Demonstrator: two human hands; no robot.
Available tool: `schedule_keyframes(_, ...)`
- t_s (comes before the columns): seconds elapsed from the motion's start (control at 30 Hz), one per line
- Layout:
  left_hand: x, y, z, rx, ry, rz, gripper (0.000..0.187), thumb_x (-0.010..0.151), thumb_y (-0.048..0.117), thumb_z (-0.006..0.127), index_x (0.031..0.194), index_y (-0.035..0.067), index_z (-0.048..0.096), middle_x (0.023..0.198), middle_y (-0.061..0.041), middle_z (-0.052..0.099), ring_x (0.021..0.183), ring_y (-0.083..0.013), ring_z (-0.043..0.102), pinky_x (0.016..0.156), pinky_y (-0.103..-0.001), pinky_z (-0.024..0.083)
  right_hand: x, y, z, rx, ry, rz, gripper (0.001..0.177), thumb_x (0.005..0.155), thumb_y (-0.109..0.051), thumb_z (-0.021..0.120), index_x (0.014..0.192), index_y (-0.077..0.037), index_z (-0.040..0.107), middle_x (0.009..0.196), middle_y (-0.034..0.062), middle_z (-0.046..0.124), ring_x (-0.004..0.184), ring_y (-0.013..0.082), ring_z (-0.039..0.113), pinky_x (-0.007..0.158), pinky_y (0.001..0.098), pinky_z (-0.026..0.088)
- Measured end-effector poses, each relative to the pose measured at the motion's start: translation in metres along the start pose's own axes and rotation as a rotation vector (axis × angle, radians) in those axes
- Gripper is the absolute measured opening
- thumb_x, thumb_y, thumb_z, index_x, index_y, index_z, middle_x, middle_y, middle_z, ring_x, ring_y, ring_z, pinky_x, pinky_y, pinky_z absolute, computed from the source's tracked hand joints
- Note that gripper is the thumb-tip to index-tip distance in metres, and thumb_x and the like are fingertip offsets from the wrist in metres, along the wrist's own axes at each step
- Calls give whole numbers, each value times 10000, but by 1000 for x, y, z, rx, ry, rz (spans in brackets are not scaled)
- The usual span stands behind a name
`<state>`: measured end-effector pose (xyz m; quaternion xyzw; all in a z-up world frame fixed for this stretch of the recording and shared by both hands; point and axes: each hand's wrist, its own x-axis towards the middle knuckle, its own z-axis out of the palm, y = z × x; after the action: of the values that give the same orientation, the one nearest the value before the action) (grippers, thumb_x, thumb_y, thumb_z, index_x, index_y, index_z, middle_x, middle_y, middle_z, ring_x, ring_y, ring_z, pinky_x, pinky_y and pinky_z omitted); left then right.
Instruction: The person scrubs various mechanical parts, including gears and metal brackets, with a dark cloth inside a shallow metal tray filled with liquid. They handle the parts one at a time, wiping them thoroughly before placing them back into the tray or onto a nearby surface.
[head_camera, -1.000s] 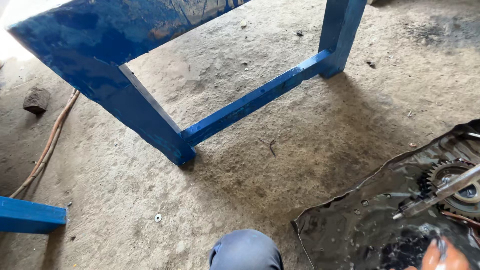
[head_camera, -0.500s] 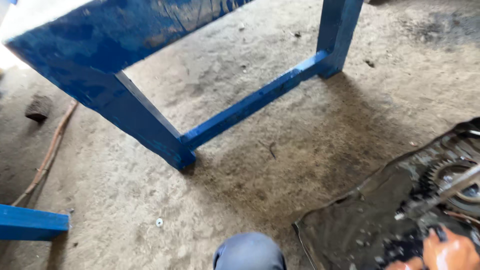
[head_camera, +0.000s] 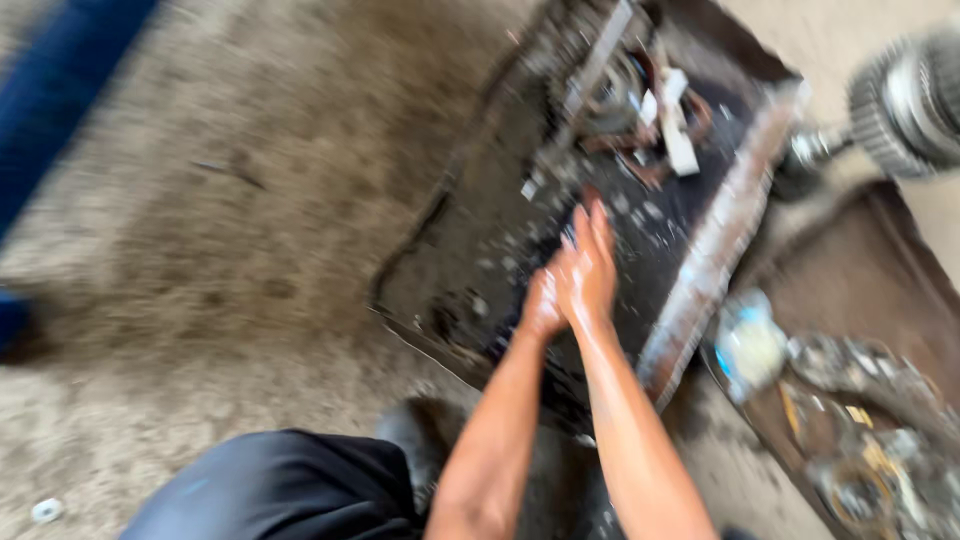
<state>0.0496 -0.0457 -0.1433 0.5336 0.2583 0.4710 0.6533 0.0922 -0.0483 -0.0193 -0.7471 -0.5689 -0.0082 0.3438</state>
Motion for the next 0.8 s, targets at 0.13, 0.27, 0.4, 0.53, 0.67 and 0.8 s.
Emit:
schedule_keyframes(0.13, 9, 42, 3, 417, 13, -219, 440, 827, 213, 701, 1227, 41, 645, 715, -239, 650, 603, -387, 657, 611, -460, 522, 59, 42, 16, -173, -43, 41, 373, 962, -107, 622, 1304, 42, 642, 1357, 316, 637, 1270, 500, 592, 1163, 505, 429)
schedule_keyframes(0.27, 14, 74, 1, 445, 24, -283, 323, 855, 245, 730, 1058, 33, 596, 646, -218, 627, 553, -375, 626, 567, -466, 502, 139, 85, 49, -243, -252, 418, 277, 921, -250, 703, 1023, 2, 756, 1007, 298, 708, 974, 460, 694, 884, 508, 551)
schedule_keyframes(0.4, 22, 82, -2, 439, 3, -236, 289, 842, 241, 720, 1035, 61, 603, 627, -228, 620, 593, -416, 647, 575, -465, 507, 158, 108, 48, -204, -316, 417, 280, 777, -306, 785, 897, -53, 784, 916, 249, 716, 899, 428, 696, 826, 470, 546)
schedule_keyframes(0.53, 16, 70, -4, 455, -38, -219, 274, 869, 247, 705, 1010, 48, 580, 702, -237, 658, 712, -453, 667, 627, -493, 507, 106, 78, 19, 4, -217, 344, 267, 956, -250, 666, 1036, -13, 757, 982, 241, 732, 974, 380, 731, 865, 429, 558)
schedule_keyframes(0.67, 14, 57, -6, 418, -15, -199, 325, 852, 241, 698, 1075, 29, 595, 823, -298, 656, 811, -494, 643, 672, -514, 520, 14, 10, 3, 231, 5, 131, 430, 998, -111, 529, 1380, 85, 545, 1472, 272, 535, 1374, 402, 540, 1160, 403, 419)
schedule_keyframes(0.8, 18, 60, -10, 336, 1, -63, 386, 893, 241, 681, 1201, 23, 595, 941, -290, 676, 885, -504, 626, 694, -518, 507, -5, -8, -14, -27, -65, 38, 456, 1021, -80, 510, 1433, 110, 544, 1530, 320, 465, 1435, 469, 451, 1249, 494, 288)
